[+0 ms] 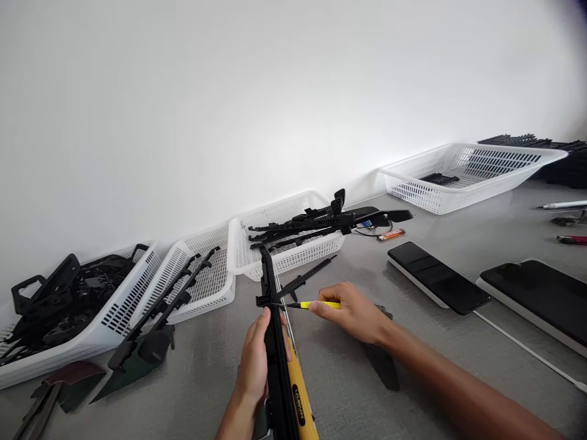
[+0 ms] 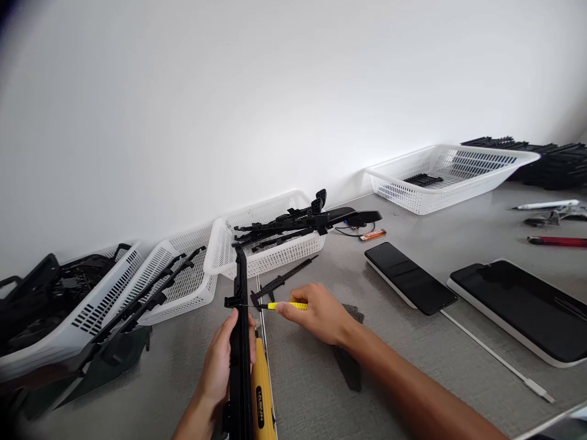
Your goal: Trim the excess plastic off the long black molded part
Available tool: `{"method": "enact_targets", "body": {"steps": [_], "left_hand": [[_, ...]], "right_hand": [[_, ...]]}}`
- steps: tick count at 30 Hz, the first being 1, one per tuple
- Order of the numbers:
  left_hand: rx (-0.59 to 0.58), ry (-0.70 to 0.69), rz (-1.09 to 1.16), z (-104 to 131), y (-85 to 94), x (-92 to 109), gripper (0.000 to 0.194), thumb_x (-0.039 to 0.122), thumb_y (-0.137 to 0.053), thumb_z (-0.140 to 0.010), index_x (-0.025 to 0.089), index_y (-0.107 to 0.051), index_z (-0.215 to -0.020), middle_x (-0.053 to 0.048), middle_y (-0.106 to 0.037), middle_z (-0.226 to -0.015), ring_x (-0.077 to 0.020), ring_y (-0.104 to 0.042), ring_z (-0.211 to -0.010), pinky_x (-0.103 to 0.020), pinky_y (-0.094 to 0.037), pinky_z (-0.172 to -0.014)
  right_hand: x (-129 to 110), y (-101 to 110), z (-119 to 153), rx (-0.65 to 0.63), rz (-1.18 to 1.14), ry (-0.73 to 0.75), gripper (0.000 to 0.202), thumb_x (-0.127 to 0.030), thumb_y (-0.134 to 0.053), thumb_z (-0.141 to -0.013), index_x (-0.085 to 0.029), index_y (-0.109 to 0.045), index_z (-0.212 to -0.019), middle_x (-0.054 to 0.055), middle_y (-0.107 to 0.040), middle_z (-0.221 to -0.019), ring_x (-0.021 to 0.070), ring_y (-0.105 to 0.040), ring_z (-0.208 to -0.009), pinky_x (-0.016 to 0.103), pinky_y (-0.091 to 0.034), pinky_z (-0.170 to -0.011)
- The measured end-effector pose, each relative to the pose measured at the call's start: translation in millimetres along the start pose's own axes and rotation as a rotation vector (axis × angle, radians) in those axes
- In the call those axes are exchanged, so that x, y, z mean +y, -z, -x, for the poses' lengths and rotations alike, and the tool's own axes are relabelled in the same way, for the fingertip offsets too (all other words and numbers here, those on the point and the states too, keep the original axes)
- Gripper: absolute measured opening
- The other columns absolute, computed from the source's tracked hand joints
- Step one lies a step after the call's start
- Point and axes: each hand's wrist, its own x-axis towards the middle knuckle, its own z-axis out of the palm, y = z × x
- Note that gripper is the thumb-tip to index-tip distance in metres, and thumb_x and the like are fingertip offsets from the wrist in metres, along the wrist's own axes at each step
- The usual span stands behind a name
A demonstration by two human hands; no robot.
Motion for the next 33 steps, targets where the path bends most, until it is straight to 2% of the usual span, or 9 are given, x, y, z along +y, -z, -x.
{"method": "enact_targets", "body": {"steps": [6,13,19,24,28,33], "left_hand": [[0.017,0.036,0.031,0.5,0.4,-3.9,0.055,0.075,-0.065,-0.089,0.02,-0.066,-0.087,0.001,-0.058,-0.053,-0.0134,-0.046,-0.05,-0.023,-0.035,-0.048],[-0.004,0.0,0.024,1.9,0.5,-4.2,0.052,0.072,-0.066,-0.09,0.021,-0.066,-0.098,0.001,-0.061,-0.057,-0.0142,-0.047,-0.05,-0.024,-0.037,-0.048],[0.016,-0.027,0.037,0.5,-1.6,-4.1,0.052,0.072,-0.067,-0.09,0.019,-0.067,-0.094,0.001,-0.061,-0.055,-0.0132,-0.047,-0.052,-0.022,-0.039,-0.051],[0.027,-0.019,0.021,1.0,0.5,-3.5,0.052,0.071,-0.065,-0.093,0.019,-0.068,-0.095,0.001,-0.059,-0.055,-0.0131,-0.045,-0.05,-0.023,-0.037,-0.05],[0.034,-0.014,-0.009,2.1,1.6,-3.8,0.051,0.07,-0.062,-0.094,0.019,-0.068,-0.096,0.001,-0.06,-0.056,-0.014,-0.045,-0.05,-0.024,-0.037,-0.049],[0.012,-0.033,-0.021,1.4,2.4,-3.9,0.049,0.068,-0.062,-0.096,0.019,-0.067,-0.099,0.001,-0.06,-0.056,-0.0145,-0.046,-0.051,-0.025,-0.037,-0.05]], "right_hand": [[0.8,0.1,-1.2,0.011,0.047,-0.007,0.066,-0.078,-0.049,-0.097,-0.02,-0.039,-0.066,-0.003,-0.033,-0.067,0.0115,-0.03,-0.064,0.031,-0.02,-0.059],[3.7,1.3,-0.4,-0.005,0.067,0.017,0.069,-0.079,-0.051,-0.096,-0.02,-0.036,-0.064,-0.004,-0.032,-0.065,0.0109,-0.03,-0.063,0.031,-0.02,-0.058],[5.0,1.0,-1.2,0.08,0.137,0.03,0.069,-0.081,-0.053,-0.095,-0.019,-0.045,-0.066,-0.003,-0.038,-0.063,0.0112,-0.033,-0.06,0.031,-0.02,-0.058],[6.0,-0.9,-2.6,0.094,0.192,0.062,0.069,-0.08,-0.05,-0.097,-0.019,-0.043,-0.066,-0.003,-0.039,-0.064,0.0109,-0.033,-0.06,0.031,-0.02,-0.058],[7.6,1.9,-2.2,0.034,0.189,0.087,0.068,-0.079,-0.05,-0.098,-0.019,-0.042,-0.066,-0.003,-0.037,-0.064,0.0105,-0.033,-0.061,0.03,-0.02,-0.058],[7.3,5.9,-1.0,0.09,0.139,0.071,0.068,-0.08,-0.051,-0.097,-0.019,-0.045,-0.068,-0.003,-0.039,-0.065,0.0107,-0.034,-0.061,0.03,-0.02,-0.059]]}}
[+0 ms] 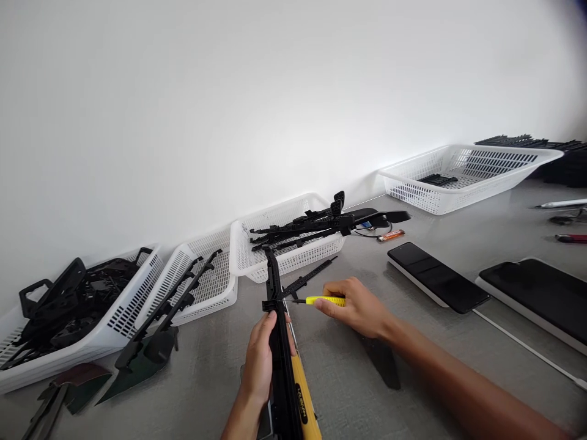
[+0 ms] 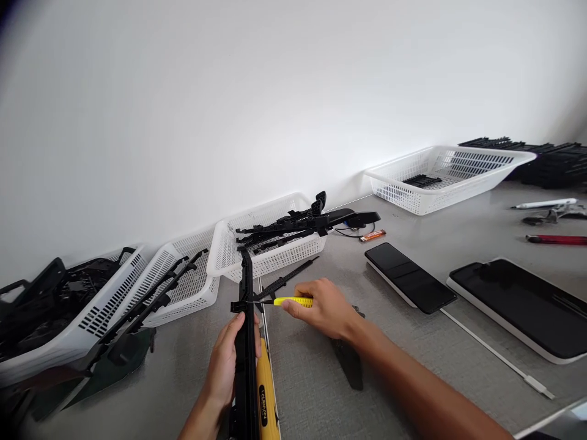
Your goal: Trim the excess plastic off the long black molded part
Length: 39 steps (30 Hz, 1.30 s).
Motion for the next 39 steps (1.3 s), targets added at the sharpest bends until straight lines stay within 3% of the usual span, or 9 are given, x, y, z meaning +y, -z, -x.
{"method": "enact_targets", "body": {"steps": [12,22,27,39], "left_hand": [[0.004,0.025,0.012,0,-0.3,2,0.05,0.069,-0.067,-0.091,0.019,-0.069,-0.096,0.001,-0.061,-0.056,-0.0143,-0.048,-0.049,-0.024,-0.036,-0.048],[-0.042,-0.009,0.019,0,-3.2,1,0.048,0.067,-0.065,-0.096,0.019,-0.07,-0.1,-0.001,-0.064,-0.059,-0.0148,-0.053,-0.057,-0.022,-0.045,-0.058],[-0.083,-0.02,0.019,2,-3.6,2,0.052,0.069,-0.064,-0.096,0.018,-0.071,-0.103,-0.001,-0.063,-0.06,-0.0156,-0.051,-0.053,-0.025,-0.044,-0.053],[-0.098,-0.026,-0.056,2,-3.9,2,0.055,0.072,-0.064,-0.094,0.018,-0.07,-0.103,0.0,-0.062,-0.058,-0.0164,-0.053,-0.054,-0.027,-0.047,-0.057]], "right_hand": [[2,0,-1,-0.038,-0.014,-0.018,0.068,-0.08,-0.053,-0.096,-0.019,-0.045,-0.066,-0.003,-0.038,-0.065,0.0115,-0.034,-0.062,0.03,-0.02,-0.058],[-7,-6,1,-0.038,0.01,0.007,0.07,-0.082,-0.048,-0.097,-0.019,-0.044,-0.066,-0.003,-0.038,-0.064,0.011,-0.033,-0.061,0.031,-0.02,-0.058],[-12,-9,3,-0.044,-0.023,0.025,0.072,-0.085,-0.044,-0.097,-0.019,-0.043,-0.067,-0.003,-0.038,-0.065,0.0106,-0.033,-0.061,0.031,-0.02,-0.058],[-6,-12,3,-0.046,-0.056,0.035,0.066,-0.077,-0.052,-0.098,-0.019,-0.044,-0.068,-0.004,-0.038,-0.065,0.0103,-0.033,-0.062,0.03,-0.02,-0.059]]}}
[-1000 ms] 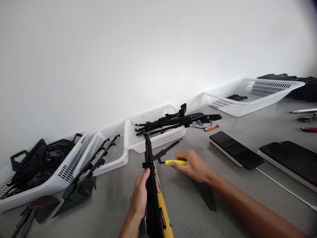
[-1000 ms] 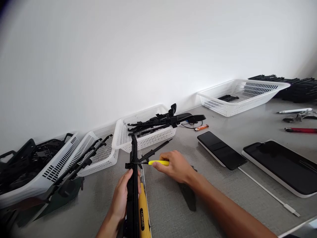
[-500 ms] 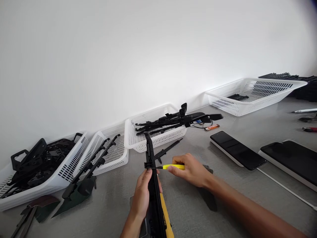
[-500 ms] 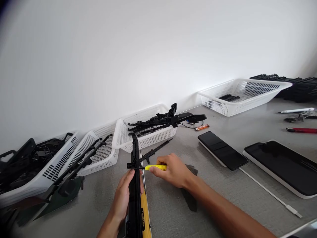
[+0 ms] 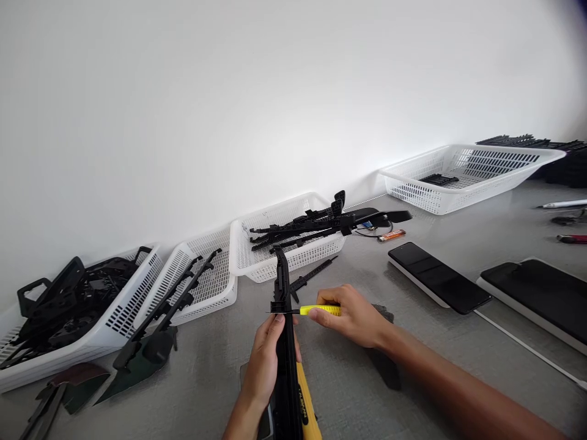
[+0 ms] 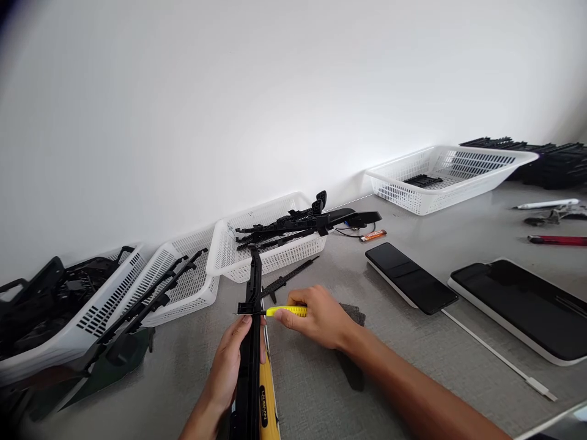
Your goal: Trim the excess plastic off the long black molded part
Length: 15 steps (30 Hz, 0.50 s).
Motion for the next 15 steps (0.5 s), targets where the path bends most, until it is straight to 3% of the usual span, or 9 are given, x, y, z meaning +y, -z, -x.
{"method": "enact_targets", "body": {"steps": [15], "left_hand": [[-0.006,0.001,0.0,-0.2,0.2,1.9,0.053,0.07,-0.06,-0.097,0.018,-0.069,-0.104,-0.001,-0.063,-0.058,-0.0156,-0.051,-0.055,-0.025,-0.044,-0.055]], "right_hand": [[-2.1,1.0,-2.0,0.04,-0.021,-0.032,0.072,-0.084,-0.047,-0.097,-0.019,-0.045,-0.067,-0.003,-0.038,-0.065,0.0109,-0.033,-0.062,0.03,-0.022,-0.059]]}}
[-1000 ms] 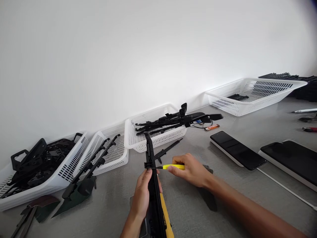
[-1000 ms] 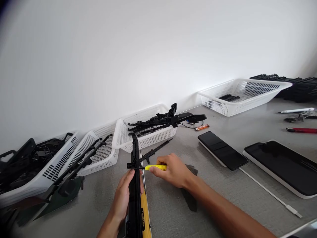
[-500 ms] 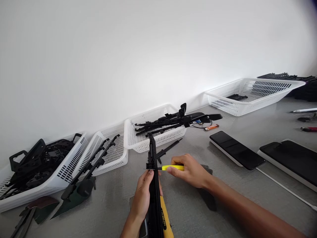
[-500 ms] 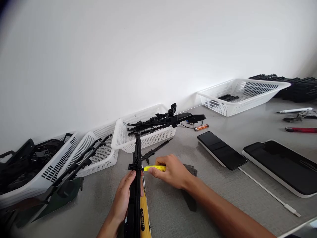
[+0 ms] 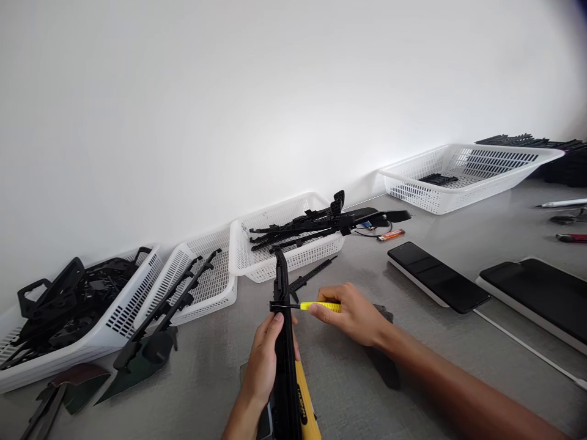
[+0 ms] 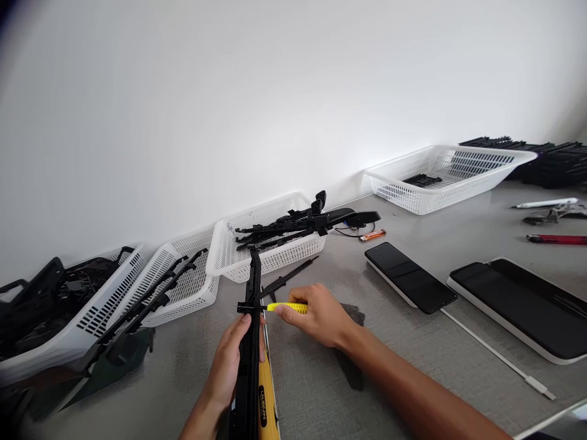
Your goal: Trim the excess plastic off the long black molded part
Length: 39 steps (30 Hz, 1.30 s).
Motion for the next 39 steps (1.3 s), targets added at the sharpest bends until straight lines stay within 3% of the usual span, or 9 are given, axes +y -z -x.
{"method": "enact_targets", "body": {"steps": [12,30,39], "left_hand": [[-0.016,-0.004,-0.002,-3.5,2.4,-3.9,0.048,0.063,-0.055,-0.101,0.018,-0.069,-0.109,0.0,-0.063,-0.06,-0.0164,-0.052,-0.058,-0.026,-0.046,-0.058],[-0.007,0.005,-0.03,-0.8,1.2,0.7,0.049,0.063,-0.054,-0.1,0.017,-0.069,-0.109,0.0,-0.061,-0.058,-0.0165,-0.05,-0.056,-0.027,-0.045,-0.058],[-0.018,0.013,-0.032,-0.2,2.3,0.4,0.049,0.063,-0.054,-0.101,0.018,-0.069,-0.111,0.0,-0.061,-0.059,-0.0174,-0.052,-0.057,-0.027,-0.045,-0.058]], "right_hand": [[-0.6,2.4,-0.2,0.031,0.007,-0.062,0.069,-0.081,-0.049,-0.096,-0.019,-0.044,-0.065,-0.002,-0.038,-0.065,0.0116,-0.034,-0.063,0.031,-0.021,-0.059],[0.2,2.1,0.8,-0.033,-0.002,0.011,0.071,-0.083,-0.05,-0.096,-0.019,-0.044,-0.065,-0.003,-0.038,-0.064,0.0107,-0.034,-0.062,0.029,-0.021,-0.058],[0.4,2.7,1.5,0.001,-0.018,-0.019,0.069,-0.079,-0.052,-0.097,-0.019,-0.043,-0.065,-0.003,-0.036,-0.065,0.0109,-0.032,-0.062,0.03,-0.021,-0.058]]}}
